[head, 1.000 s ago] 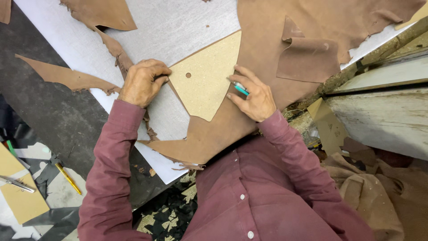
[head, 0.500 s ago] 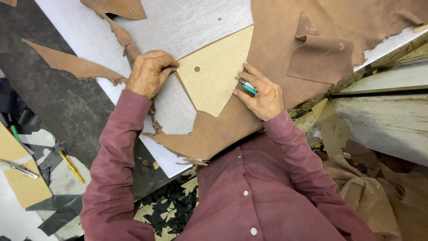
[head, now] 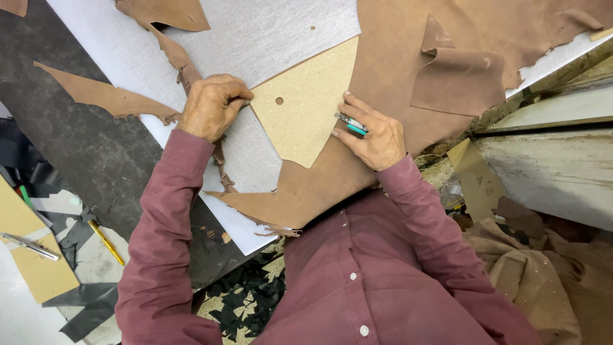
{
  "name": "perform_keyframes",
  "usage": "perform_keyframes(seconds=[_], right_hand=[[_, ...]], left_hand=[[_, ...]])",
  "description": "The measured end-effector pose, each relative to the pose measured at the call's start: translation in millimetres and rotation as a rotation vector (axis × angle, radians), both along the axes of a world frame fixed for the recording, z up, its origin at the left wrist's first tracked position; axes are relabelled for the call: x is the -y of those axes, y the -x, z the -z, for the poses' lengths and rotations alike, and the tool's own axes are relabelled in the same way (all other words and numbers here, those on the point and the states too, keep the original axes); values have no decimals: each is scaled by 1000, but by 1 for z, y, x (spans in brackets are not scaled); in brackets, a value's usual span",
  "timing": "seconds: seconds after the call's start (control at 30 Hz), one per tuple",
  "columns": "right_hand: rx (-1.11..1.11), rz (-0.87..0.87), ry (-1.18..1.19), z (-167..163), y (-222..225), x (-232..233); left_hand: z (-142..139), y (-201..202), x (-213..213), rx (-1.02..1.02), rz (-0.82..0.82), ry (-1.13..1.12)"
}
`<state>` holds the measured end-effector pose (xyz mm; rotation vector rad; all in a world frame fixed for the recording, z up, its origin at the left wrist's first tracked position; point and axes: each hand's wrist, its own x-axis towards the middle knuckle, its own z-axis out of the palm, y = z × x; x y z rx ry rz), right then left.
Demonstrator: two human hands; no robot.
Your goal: The person uses a utility knife to cut shapes from a large piece of brown leather using cardboard templates. They trace around the templates and cut out the pieces, then set them aside on the table.
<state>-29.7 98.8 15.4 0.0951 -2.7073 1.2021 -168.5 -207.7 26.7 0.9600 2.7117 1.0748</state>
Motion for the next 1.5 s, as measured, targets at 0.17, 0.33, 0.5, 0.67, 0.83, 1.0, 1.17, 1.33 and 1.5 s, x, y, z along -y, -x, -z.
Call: perform_keyframes(seconds=[0.17,0.33,0.5,0.67,0.83,1.0,1.17,1.33,1.5], right_hand=[[-4,9,-10,-1,0,1],[-19,11,6,2,2,1],[-46,34,5,5,1,2],[-35,55,2,4,1,5],[-45,76,-8,0,0,7],[-53,77,-15,-3,0,7],[-66,64,-30,0,2,5],[-83,60,-35,1,3,4],[-93,27,-47,-2,7,2]], left_hand=[[-2,1,-1,-8,2,44],[0,3,-2,18,2,51],[4,4,-2,-11,18,36],[4,3,-2,-41,26,20],[1,1,-4,-1,13,-29],[-1,0,-4,10,3,-40],[-2,-5,-4,-20,-21,-32],[-5,-11,-8,-9,-73,-1],[-8,-13,-13,-48,-113,41]])
